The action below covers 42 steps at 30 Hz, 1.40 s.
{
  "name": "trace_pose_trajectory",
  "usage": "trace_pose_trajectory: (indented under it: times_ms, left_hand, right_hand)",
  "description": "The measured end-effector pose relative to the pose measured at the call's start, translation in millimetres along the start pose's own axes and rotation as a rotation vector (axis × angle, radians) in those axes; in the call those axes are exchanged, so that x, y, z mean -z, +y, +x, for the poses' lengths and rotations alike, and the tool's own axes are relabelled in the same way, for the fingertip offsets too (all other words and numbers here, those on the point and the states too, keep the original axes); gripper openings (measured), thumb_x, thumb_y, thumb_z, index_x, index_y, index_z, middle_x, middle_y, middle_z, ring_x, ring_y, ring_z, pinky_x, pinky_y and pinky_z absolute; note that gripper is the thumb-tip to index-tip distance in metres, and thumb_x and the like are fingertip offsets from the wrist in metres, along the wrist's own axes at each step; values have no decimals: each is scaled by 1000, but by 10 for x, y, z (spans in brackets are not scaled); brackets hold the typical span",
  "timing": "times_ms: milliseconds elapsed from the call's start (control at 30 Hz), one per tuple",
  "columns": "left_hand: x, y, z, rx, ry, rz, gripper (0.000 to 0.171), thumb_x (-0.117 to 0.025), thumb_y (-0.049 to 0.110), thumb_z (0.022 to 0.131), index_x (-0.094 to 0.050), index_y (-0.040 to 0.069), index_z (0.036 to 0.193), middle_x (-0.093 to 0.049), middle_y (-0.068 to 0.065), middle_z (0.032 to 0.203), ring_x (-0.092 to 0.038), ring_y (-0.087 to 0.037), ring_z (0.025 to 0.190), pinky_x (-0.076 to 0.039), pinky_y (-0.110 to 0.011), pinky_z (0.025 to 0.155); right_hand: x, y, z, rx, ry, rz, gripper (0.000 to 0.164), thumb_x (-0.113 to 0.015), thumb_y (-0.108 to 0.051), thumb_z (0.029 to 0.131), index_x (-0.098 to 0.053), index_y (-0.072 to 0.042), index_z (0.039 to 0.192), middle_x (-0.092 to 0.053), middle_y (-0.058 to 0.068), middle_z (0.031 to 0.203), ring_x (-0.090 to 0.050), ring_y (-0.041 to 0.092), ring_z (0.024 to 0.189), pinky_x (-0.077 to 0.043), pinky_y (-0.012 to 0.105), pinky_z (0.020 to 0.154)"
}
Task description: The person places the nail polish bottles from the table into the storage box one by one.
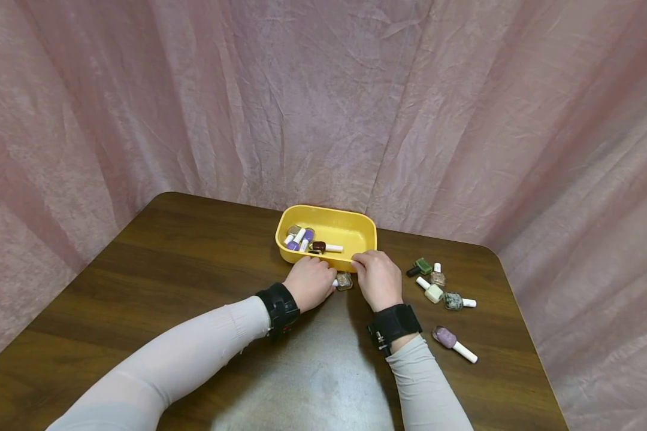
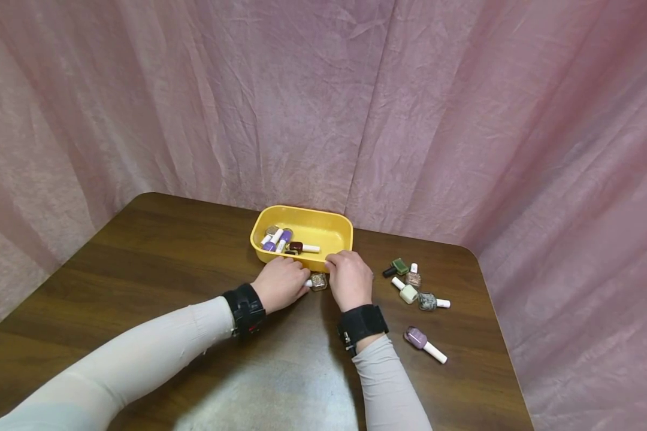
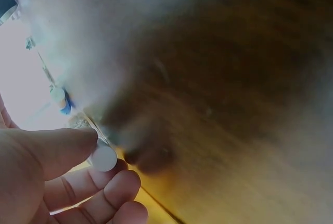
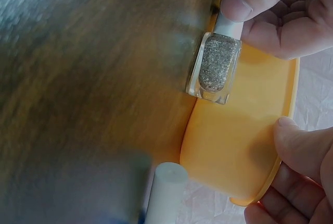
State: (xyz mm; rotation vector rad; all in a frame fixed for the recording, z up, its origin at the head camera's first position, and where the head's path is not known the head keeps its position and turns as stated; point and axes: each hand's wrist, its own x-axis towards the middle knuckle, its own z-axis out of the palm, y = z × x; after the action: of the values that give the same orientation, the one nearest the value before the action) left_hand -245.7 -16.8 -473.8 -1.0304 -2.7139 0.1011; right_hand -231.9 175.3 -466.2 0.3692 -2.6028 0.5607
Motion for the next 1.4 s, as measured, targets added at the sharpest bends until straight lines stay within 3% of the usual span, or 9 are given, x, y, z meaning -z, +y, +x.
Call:
trace_pose_trajectory:
  times_ms: [333, 633, 967, 1400]
  left_hand:
    - [73, 17, -5, -2, -18, -8, 25, -79, 34, 102, -82, 10, 97, -77, -6, 90, -72, -26, 81, -57, -42, 71]
    - [98, -3, -36, -34, 22, -17, 24, -79, 32, 100, -81, 10, 92, -76, -5, 86, -72, -26, 78, -58, -42, 69]
    - [230, 6, -130, -47, -20, -65, 23, -79, 32, 102, -80, 10, 95, -77, -5, 87, -72, -26, 77, -59, -41, 72]
    - [431, -72, -321, -74, 82, -54, 24, -82, 33, 99, -76, 11, 91, -72, -3, 83, -69, -23, 76, -54, -38, 68]
  right_hand:
    - [0, -5, 8, -7, -13, 5, 6, -83, -14, 100, -86, -11, 104, -78, 5, 98, -73, 32, 99, -61, 51, 80]
    - [1, 4, 4, 14, 11, -4, 5, -83, -13, 100, -86, -11, 103, -78, 5, 96, -73, 32, 98, -60, 52, 79]
    - [12, 1, -2, 7, 6, -2, 6, -83, -14, 100, -86, -11, 104, -78, 6, 96, -73, 33, 97, -61, 52, 78]
    - [8, -3, 1, 4, -1, -2, 6, -83, -14, 100, -86, -11, 104, -78, 6, 97, -73, 32, 99, -61, 52, 80]
